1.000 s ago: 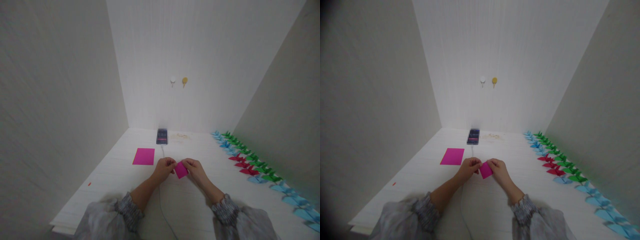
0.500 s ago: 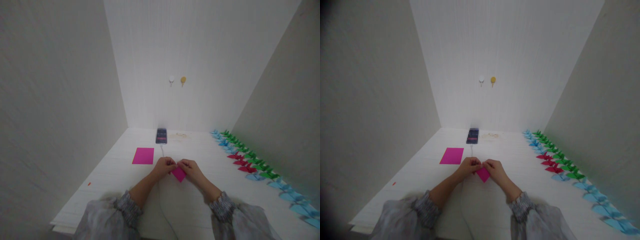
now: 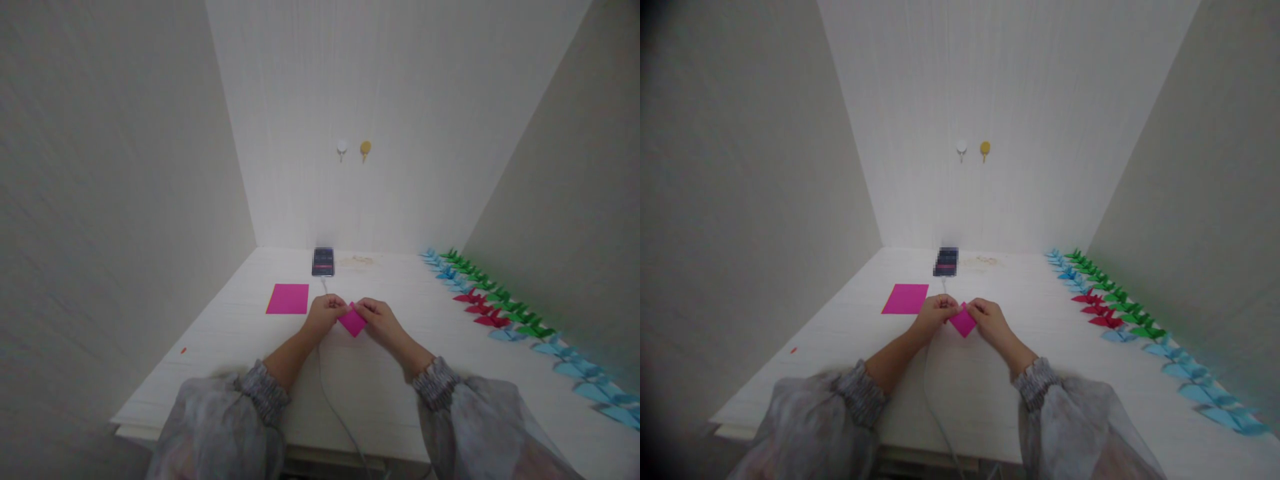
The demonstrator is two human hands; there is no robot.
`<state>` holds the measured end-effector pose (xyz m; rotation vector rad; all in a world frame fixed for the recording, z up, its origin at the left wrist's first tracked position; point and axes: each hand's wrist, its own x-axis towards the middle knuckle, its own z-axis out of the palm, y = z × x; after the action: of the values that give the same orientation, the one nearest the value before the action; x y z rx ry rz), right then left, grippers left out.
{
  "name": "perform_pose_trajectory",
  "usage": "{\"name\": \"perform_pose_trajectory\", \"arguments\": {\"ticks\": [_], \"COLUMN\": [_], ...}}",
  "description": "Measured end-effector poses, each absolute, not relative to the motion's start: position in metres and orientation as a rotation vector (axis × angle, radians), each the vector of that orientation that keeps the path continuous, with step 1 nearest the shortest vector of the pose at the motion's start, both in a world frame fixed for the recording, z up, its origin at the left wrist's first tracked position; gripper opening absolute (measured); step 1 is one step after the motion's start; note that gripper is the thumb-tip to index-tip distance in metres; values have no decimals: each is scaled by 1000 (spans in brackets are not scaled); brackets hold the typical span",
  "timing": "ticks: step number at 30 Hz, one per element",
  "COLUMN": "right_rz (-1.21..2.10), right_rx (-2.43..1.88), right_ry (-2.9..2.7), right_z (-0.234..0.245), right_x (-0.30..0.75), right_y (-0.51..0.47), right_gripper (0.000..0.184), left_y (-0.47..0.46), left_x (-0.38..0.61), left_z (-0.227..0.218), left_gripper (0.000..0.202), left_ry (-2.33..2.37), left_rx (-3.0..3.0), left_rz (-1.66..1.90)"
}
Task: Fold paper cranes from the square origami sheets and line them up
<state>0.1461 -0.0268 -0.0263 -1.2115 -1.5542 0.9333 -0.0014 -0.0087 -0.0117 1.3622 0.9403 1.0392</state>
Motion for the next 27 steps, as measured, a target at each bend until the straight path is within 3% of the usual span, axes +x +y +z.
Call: {"name": "perform_pose_trajectory", "arguments": {"ticks": [27], "right_rz": [954], "right_rx": [-1224], "right_ry": [-1614], "right_z": [-41], "right_x": [149], "right_y": [-44], "right_gripper": [20], "left_y": [-18], "left_x": [-4], "left_z": [-32], "left_gripper": [19], "left_ry": [823], "left_rx": [1372], "left_rz": [1005]}}
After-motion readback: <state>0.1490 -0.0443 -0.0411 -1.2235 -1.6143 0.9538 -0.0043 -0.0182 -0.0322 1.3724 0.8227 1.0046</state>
